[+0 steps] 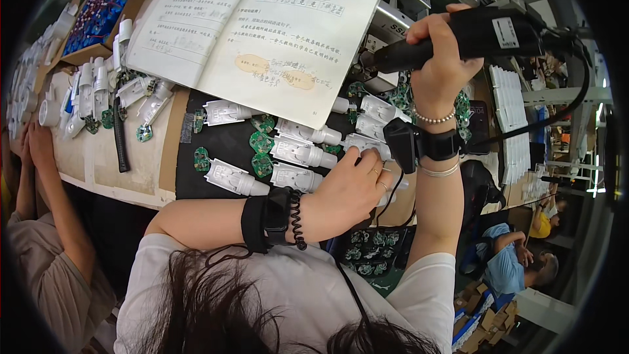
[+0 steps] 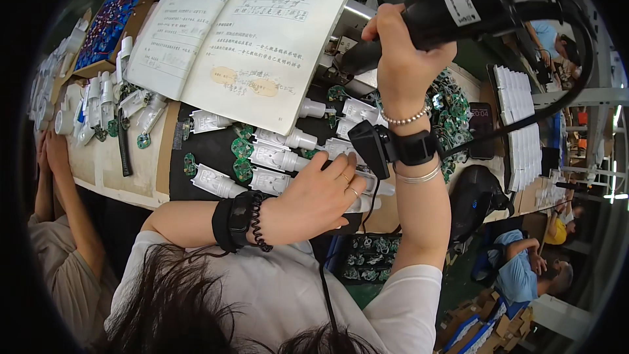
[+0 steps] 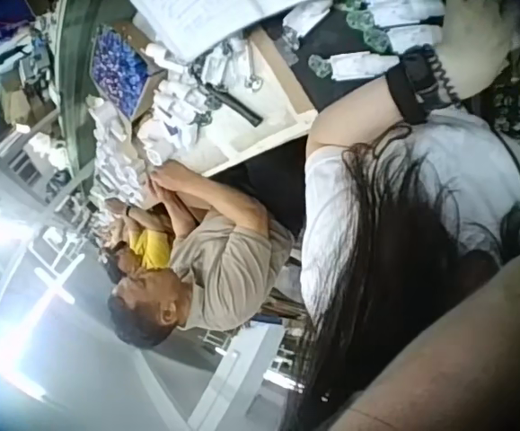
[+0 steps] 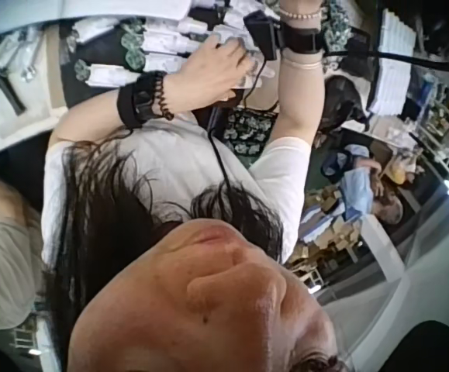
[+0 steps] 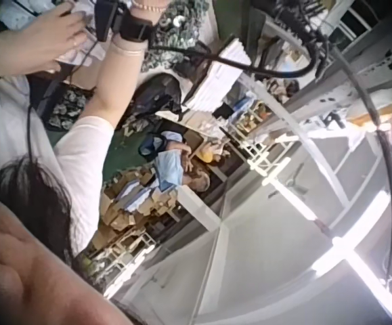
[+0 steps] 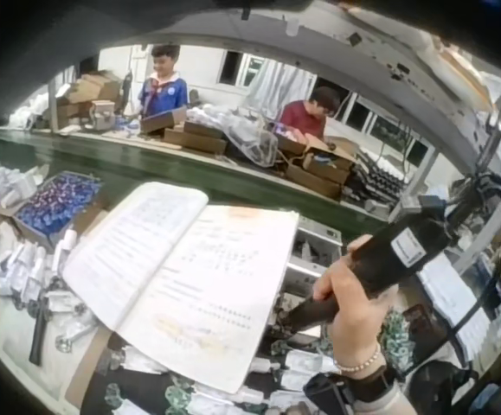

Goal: Assembling and inspecting electronic components on a factory assembly line.

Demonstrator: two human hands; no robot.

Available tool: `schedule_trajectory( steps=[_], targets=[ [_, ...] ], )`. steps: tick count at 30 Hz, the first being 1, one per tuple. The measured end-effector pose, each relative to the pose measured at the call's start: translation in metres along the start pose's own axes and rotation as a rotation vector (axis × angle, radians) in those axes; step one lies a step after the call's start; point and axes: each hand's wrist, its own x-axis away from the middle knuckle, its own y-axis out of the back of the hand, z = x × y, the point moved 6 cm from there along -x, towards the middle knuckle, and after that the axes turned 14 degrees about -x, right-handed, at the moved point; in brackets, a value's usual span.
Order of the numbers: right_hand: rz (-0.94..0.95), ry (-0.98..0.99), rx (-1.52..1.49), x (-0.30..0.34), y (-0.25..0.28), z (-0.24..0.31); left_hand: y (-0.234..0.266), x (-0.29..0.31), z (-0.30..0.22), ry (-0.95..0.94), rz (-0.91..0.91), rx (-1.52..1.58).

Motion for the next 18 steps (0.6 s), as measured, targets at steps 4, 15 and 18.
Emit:
schedule_trajectory(
  steps=[4,15,18],
  targets=[
    [0.004,-0.082,-0.085,0.016,-0.005,0.010,-0.006,-0.001,0.004,0.024,-0.027,-0.008],
    [-0.088,-0.074,-0.156,0.030,0.038,0.052,-0.014,-0.026,0.005,0.020,0.052,-0.050],
    [-0.040,-0.116,-0.184,0.044,0.048,0.044,-0.024,-0.030,0.004,0.005,0.033,0.002]
  ],
)
